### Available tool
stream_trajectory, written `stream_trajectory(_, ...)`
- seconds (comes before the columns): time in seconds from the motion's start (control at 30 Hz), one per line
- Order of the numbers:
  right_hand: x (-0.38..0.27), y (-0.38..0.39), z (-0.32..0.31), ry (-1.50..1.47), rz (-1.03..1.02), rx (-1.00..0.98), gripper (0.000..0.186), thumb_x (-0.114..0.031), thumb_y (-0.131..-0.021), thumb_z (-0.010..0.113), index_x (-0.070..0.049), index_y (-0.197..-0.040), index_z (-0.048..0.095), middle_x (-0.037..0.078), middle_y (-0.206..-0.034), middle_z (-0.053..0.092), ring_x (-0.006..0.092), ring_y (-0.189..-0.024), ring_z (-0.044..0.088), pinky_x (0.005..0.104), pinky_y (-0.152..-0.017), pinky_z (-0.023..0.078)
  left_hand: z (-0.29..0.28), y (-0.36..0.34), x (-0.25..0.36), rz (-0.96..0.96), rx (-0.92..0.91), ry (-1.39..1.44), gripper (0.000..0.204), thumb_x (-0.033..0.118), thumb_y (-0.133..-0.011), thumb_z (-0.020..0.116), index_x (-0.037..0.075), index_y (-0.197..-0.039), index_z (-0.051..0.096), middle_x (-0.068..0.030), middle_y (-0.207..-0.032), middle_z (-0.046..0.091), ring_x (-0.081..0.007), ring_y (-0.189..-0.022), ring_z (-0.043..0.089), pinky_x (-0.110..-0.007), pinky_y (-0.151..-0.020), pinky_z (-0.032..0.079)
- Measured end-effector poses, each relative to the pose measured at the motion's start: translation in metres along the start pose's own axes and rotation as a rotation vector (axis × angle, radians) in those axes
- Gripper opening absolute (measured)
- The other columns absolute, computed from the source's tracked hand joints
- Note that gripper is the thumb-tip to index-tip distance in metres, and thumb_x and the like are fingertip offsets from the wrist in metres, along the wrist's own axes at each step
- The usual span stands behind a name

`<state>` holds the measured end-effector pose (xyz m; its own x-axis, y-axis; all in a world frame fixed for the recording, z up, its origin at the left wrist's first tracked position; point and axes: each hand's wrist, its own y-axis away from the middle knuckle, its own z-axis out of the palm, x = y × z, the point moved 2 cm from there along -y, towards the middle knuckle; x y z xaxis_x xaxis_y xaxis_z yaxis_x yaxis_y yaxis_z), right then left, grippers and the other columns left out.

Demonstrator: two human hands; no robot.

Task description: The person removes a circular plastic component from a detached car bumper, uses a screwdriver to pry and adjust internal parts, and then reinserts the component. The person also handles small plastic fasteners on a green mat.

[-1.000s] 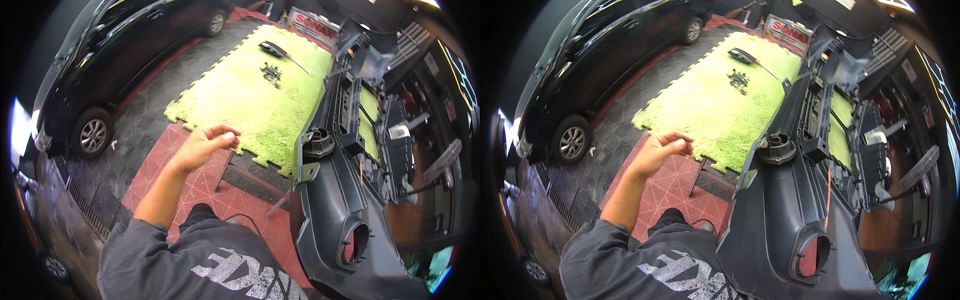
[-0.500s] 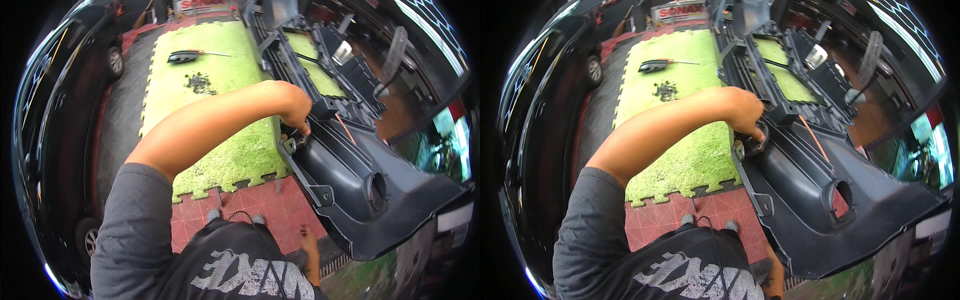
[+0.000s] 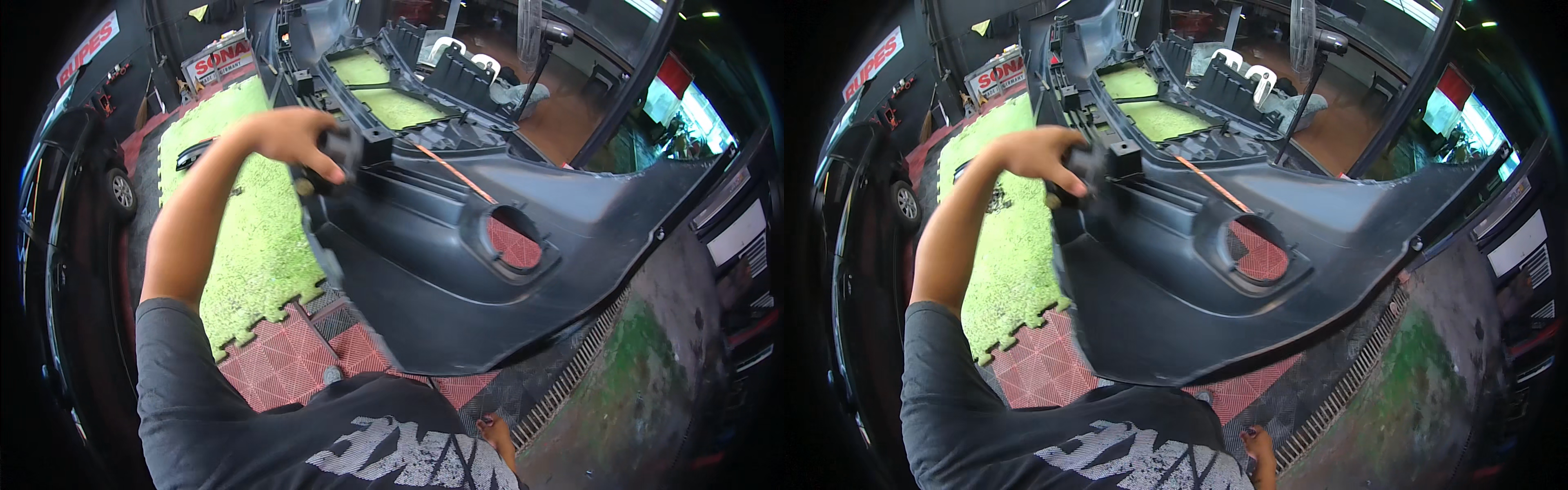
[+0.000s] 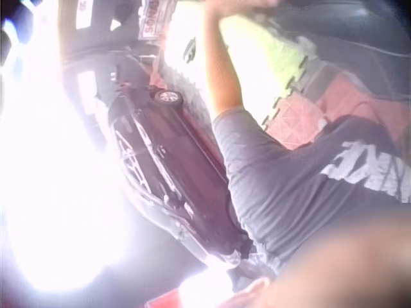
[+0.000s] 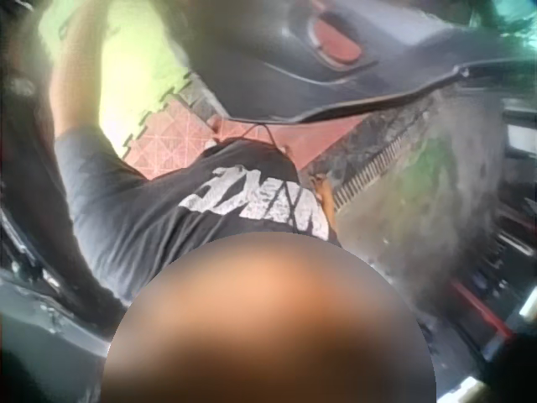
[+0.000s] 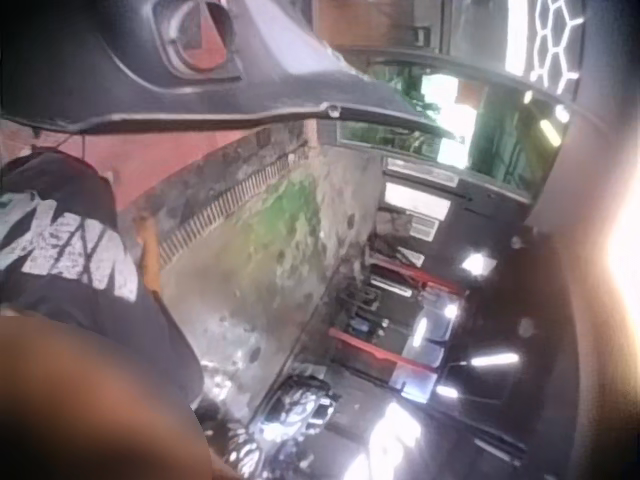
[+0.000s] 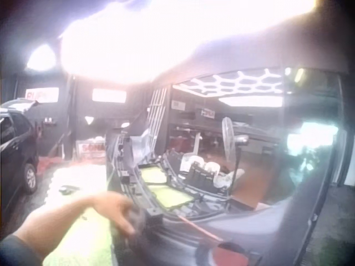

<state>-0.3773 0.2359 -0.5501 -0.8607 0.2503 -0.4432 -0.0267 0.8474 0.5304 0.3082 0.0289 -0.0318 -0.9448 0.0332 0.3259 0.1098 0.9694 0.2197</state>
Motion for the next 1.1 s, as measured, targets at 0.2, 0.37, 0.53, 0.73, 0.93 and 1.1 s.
stream_trajectory(0.2,-0.020,-0.049,-0.092,-0.050,-0.072,0.080,0.052,-0.030,-0.088,0.080,0.000,-0.128,0.066,0.023,-0.100,0.075,0.0351,-0.096,0.074,0.0416,-0.085,0.056,-0.058,0.027,0.081,0.277,0.272,0.400,0.106,0.040,-0.060,0.096,-0.007,-0.141,0.048,-0.0093,-0.121,0.063,-0.0173,-0.110,0.061,-0.032,-0.101,0.048)
stream_trajectory(0.37,-0.057,-0.077,-0.159,-0.098,-0.226,0.188,0.046,-0.024,-0.089,0.077,0.000,-0.127,0.066,0.022,-0.101,0.075,0.0298,-0.090,0.073,0.0387,-0.082,0.057,-0.038,-0.020,0.229,0.399,0.053,-0.126,0.095,0.035,-0.058,0.097,-0.004,-0.133,0.055,-0.0191,-0.120,0.067,-0.0291,-0.105,0.069,-0.041,-0.092,0.056)
stream_trajectory(0.53,-0.111,-0.077,-0.186,-0.257,-0.300,0.299,0.046,-0.023,-0.092,0.075,0.002,-0.129,0.064,0.022,-0.103,0.074,0.0285,-0.092,0.073,0.0381,-0.083,0.057,0.003,-0.070,0.282,0.481,-0.187,-0.600,0.086,0.033,-0.061,0.094,-0.004,-0.130,0.058,-0.0236,-0.125,0.064,-0.0406,-0.111,0.067,-0.046,-0.090,0.057)
stream_trajectory(0.73,-0.095,-0.056,-0.096,-0.368,-0.215,0.234,0.044,-0.026,-0.091,0.077,-0.002,-0.126,0.066,0.017,-0.097,0.074,0.0211,-0.084,0.069,0.0347,-0.078,0.055,0.009,-0.078,0.280,0.555,-0.287,-0.650,0.083,0.032,-0.061,0.094,-0.004,-0.126,0.059,-0.0200,-0.118,0.062,-0.0371,-0.111,0.067,-0.046,-0.089,0.058)
stream_trajectory(0.93,-0.086,-0.029,-0.050,-0.281,-0.102,0.145,0.042,-0.022,-0.090,0.078,-0.001,-0.124,0.068,0.016,-0.088,0.075,0.0253,-0.078,0.073,0.0365,-0.075,0.057,0.015,-0.086,0.289,0.635,-0.360,-0.712,0.085,0.028,-0.063,0.094,-0.001,-0.132,0.056,-0.0169,-0.122,0.060,-0.0373,-0.114,0.066,-0.048,-0.090,0.057)
stream_trajectory(1.1,-0.084,-0.037,-0.060,-0.277,-0.092,0.166,0.035,-0.022,-0.088,0.078,-0.002,-0.115,0.067,0.020,-0.095,0.075,0.0312,-0.085,0.075,0.0405,-0.075,0.057,0.019,-0.089,0.289,0.626,-0.410,-0.720,0.087,0.027,-0.063,0.095,0.000,-0.135,0.056,-0.0167,-0.126,0.058,-0.0387,-0.116,0.065,-0.049,-0.092,0.056)
